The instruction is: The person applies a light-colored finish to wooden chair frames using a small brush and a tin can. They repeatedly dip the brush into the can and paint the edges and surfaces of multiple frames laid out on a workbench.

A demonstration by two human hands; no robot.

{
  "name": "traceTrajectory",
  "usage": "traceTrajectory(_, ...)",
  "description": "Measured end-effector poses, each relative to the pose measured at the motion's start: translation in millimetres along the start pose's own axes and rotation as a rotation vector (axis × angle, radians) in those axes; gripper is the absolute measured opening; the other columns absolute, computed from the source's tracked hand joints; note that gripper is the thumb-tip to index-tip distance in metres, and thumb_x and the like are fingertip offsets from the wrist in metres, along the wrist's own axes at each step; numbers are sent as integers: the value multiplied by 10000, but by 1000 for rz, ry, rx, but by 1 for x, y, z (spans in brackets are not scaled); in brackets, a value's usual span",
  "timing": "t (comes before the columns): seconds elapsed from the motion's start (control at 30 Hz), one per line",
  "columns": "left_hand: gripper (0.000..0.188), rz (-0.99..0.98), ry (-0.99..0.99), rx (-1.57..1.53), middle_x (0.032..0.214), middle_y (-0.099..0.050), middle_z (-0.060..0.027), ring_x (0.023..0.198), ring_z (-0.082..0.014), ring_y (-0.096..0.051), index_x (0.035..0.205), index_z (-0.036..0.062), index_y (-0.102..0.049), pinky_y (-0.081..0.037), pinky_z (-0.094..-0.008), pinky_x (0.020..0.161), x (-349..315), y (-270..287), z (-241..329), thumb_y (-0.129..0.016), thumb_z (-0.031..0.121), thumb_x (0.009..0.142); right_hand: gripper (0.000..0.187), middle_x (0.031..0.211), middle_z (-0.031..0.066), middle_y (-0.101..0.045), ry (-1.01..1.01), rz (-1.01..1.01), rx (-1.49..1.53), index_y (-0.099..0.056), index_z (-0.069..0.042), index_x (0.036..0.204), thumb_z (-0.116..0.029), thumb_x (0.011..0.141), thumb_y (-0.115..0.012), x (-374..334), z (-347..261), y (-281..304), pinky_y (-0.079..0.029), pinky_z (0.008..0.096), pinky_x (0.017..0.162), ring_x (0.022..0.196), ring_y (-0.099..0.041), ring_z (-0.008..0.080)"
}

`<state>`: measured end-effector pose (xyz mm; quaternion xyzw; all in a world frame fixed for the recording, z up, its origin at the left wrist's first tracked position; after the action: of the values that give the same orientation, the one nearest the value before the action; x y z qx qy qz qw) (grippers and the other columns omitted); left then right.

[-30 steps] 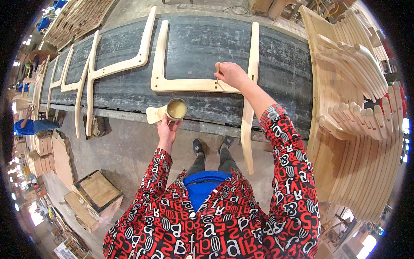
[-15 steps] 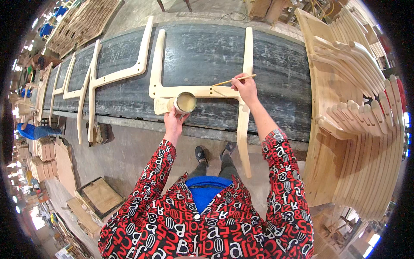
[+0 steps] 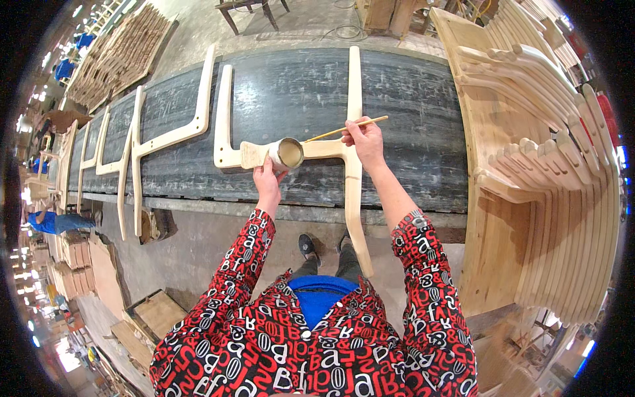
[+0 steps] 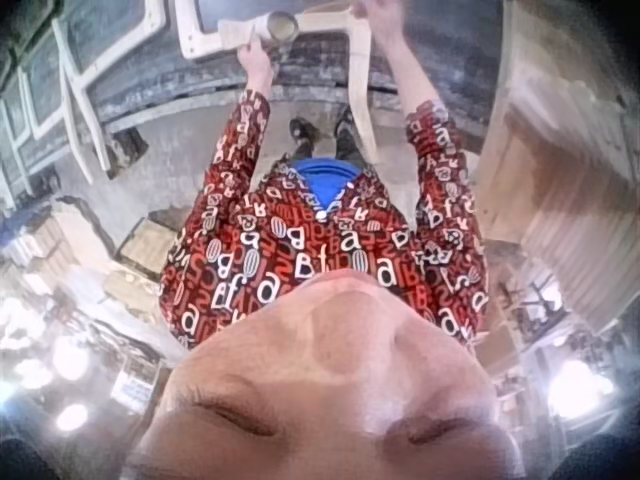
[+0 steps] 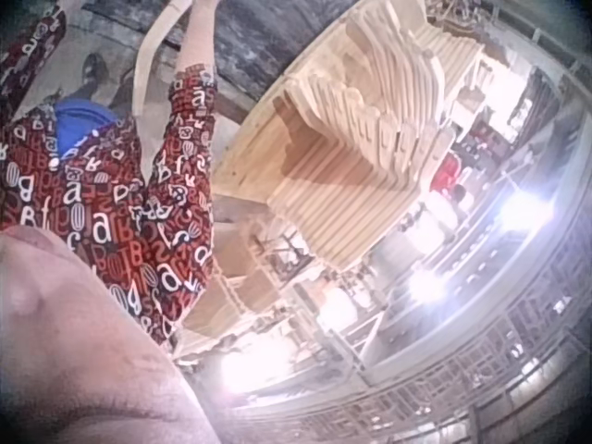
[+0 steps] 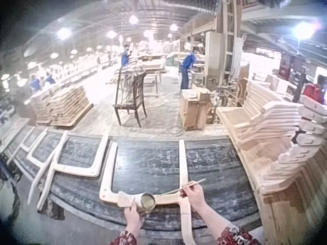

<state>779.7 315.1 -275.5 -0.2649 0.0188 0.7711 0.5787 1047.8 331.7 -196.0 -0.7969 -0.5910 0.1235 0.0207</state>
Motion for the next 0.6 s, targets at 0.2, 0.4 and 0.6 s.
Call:
traceTrajectory(0.2,245,-63,-11,-8,1085,-577,-34,947,-154,-579,1145,94,-503,-552,-346,665,-8,-14,2,-462,232,947,143,719,44,-607,115,-170,-220,-537,-34,822,-154,890,-574,-11,-13,-28,-475,218,555,603,-579,84)
traceTrajectory(0.4,236,-134,46,-143,1060,-586,-52,900,-166,-599,1125,68,-499,-562,-373,701,-16,-52,-2,-446,221,953,175,690,69,-609,-191,-27,54,-533,-34,812,-188,883,-577,-4,16,6,-478,234,495,563,-590,106)
traceTrajectory(0.6,233,-214,136,-351,1062,-579,-85,940,-213,-602,1110,55,-495,-561,-417,747,-6,-67,-9,-416,214,960,100,768,80,-607,-216,-61,378,-546,-27,871,-123,876,-572,0,8,25,-494,281,603,656,-589,140)
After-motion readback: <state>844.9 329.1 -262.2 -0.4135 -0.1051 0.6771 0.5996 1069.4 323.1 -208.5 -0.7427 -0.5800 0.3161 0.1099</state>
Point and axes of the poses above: each hand's wrist, its own x-axis towards the middle knuckle, its own y-axis out of the back of the hand, z = x × y, the point moved 6 cm from there along x, towards the middle knuckle
